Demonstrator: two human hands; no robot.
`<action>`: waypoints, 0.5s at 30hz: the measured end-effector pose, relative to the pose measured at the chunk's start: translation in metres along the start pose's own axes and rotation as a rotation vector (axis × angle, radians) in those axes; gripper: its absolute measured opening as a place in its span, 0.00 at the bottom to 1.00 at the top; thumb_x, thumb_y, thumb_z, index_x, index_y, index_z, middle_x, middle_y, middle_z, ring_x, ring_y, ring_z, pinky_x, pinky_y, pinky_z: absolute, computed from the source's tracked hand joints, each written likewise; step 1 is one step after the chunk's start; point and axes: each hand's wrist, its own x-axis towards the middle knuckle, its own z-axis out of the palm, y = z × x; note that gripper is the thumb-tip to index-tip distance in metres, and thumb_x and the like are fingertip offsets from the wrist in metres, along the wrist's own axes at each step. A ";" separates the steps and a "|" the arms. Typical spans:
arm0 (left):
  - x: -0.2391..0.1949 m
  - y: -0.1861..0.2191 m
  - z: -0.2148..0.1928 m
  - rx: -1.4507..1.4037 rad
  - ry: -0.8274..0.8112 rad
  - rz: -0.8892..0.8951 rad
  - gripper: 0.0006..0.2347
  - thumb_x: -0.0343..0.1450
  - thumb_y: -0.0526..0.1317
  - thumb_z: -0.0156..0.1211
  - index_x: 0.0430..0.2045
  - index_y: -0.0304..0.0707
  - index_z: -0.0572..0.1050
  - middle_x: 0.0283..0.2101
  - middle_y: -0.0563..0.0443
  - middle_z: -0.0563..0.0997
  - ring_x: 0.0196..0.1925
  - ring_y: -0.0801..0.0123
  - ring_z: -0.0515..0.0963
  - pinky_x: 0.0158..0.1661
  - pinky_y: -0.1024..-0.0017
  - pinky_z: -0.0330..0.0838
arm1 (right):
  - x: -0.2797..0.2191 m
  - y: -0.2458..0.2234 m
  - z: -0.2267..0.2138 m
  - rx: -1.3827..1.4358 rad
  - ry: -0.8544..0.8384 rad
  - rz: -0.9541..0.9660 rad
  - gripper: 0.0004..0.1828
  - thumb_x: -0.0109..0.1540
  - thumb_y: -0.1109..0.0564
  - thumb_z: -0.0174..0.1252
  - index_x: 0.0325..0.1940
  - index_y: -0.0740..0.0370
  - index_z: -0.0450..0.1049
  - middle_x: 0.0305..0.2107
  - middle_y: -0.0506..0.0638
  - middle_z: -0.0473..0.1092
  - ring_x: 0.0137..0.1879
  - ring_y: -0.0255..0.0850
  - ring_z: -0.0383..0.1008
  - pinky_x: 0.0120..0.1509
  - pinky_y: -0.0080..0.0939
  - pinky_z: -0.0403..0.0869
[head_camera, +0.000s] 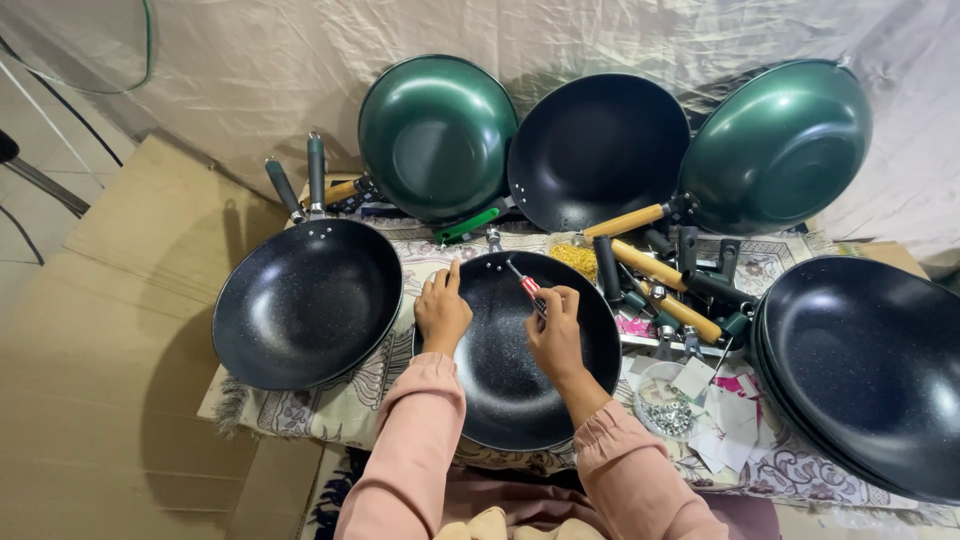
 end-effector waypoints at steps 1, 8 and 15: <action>0.000 0.001 -0.001 0.000 0.000 0.000 0.31 0.64 0.34 0.55 0.68 0.53 0.64 0.56 0.55 0.74 0.52 0.57 0.76 0.46 0.57 0.76 | 0.001 -0.001 -0.001 0.000 0.000 0.000 0.20 0.57 0.70 0.56 0.51 0.55 0.67 0.46 0.53 0.60 0.42 0.55 0.80 0.40 0.46 0.83; 0.000 -0.001 0.002 0.008 0.001 -0.001 0.31 0.64 0.35 0.55 0.68 0.53 0.64 0.56 0.55 0.75 0.52 0.57 0.76 0.46 0.57 0.77 | 0.004 -0.008 -0.003 -0.041 0.060 -0.060 0.20 0.60 0.69 0.58 0.55 0.57 0.69 0.43 0.53 0.62 0.38 0.50 0.80 0.38 0.39 0.84; -0.001 0.001 -0.002 0.003 0.008 0.003 0.31 0.64 0.34 0.56 0.68 0.52 0.64 0.55 0.55 0.75 0.51 0.57 0.76 0.45 0.57 0.77 | 0.002 -0.007 -0.002 -0.139 0.094 -0.089 0.16 0.63 0.61 0.61 0.55 0.54 0.70 0.39 0.50 0.64 0.30 0.47 0.79 0.32 0.41 0.82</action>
